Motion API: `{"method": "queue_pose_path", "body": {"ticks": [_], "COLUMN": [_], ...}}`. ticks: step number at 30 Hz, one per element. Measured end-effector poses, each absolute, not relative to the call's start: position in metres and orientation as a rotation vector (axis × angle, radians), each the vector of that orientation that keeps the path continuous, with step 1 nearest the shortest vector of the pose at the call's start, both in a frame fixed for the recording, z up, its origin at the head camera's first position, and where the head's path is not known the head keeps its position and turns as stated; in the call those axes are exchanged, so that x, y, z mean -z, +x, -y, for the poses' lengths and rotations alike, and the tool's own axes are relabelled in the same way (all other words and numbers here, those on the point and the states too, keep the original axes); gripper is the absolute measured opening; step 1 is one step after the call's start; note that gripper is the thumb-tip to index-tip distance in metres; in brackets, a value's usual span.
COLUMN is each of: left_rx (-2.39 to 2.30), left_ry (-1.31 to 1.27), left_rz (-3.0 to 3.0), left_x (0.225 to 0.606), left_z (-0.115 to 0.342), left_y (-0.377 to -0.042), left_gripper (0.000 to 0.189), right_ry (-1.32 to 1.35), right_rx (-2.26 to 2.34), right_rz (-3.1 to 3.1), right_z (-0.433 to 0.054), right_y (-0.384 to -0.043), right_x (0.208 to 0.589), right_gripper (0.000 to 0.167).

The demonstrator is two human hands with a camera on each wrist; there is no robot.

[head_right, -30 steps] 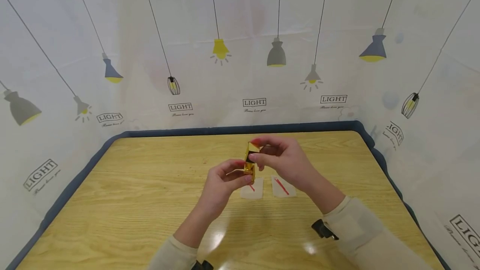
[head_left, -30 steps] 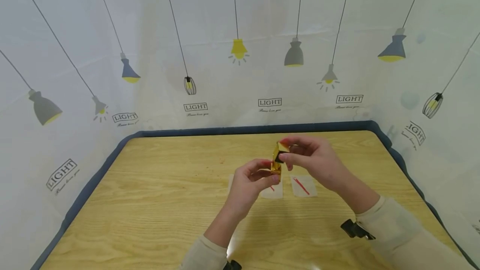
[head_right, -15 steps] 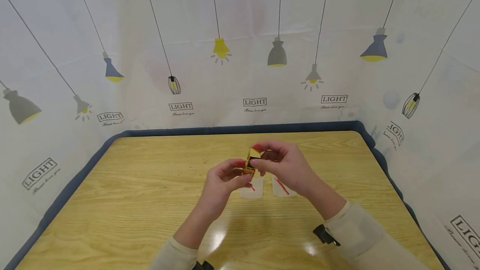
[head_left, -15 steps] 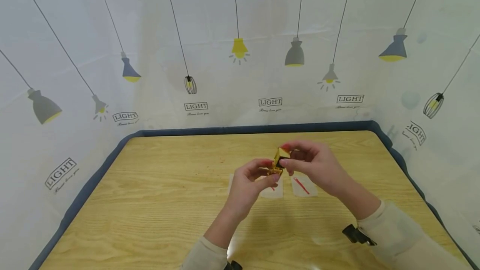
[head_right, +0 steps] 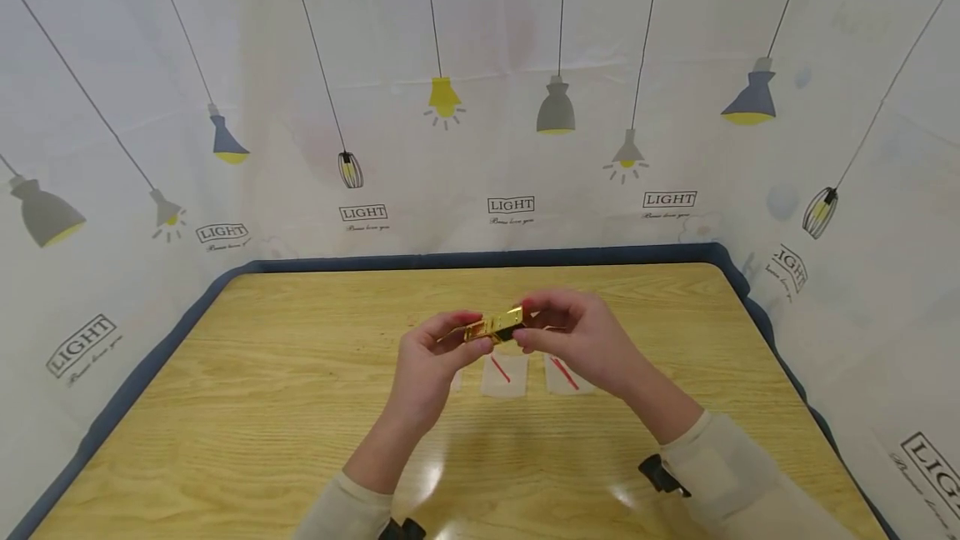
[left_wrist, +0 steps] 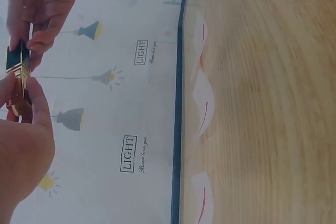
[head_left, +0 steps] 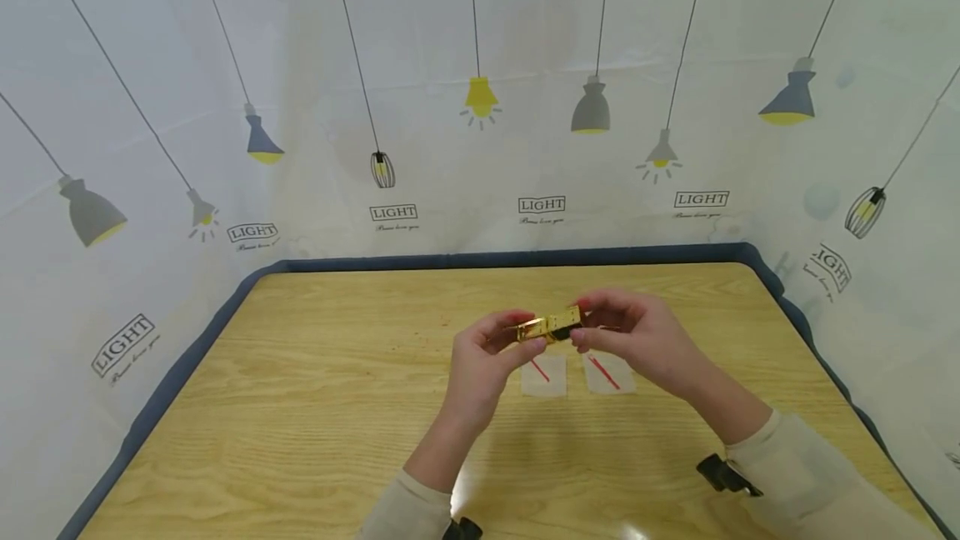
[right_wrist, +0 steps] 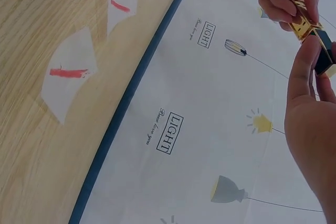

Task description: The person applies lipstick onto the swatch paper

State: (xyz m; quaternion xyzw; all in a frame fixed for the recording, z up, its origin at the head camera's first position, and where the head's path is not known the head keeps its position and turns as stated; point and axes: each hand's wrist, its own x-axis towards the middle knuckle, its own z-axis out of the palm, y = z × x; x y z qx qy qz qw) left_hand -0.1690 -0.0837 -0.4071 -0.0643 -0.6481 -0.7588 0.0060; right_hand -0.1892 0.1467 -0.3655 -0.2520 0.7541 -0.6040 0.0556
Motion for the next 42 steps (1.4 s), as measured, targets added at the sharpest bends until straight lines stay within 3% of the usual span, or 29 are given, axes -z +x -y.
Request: {"method": "queue_pose_path", "body": {"ticks": [13, 28, 37, 42], "left_rx": [2.464, 2.381, 2.179, 2.079], "left_ry": [-0.303, -0.157, -0.278, -0.344], "left_rz": [1.82, 1.954, 2.268, 2.362], "left_x": [0.408, 0.42, 0.42, 0.423], "left_z": [0.085, 0.083, 0.084, 0.078], "left_y": [-0.169, -0.172, -0.174, -0.174], "left_gripper": [0.036, 0.032, 0.026, 0.026], "right_ry": [-0.676, -0.696, -0.565, -0.58], "right_rx": [1.739, 1.806, 1.781, 1.8], "right_rz": [-2.357, -2.389, -2.399, -2.371], "right_z": [-0.154, -0.144, -0.145, -0.145], "right_y": [-0.188, -0.186, -0.188, -0.189], "right_x": [0.37, 0.378, 0.376, 0.38], "right_gripper": [0.033, 0.02, 0.034, 0.032]}}
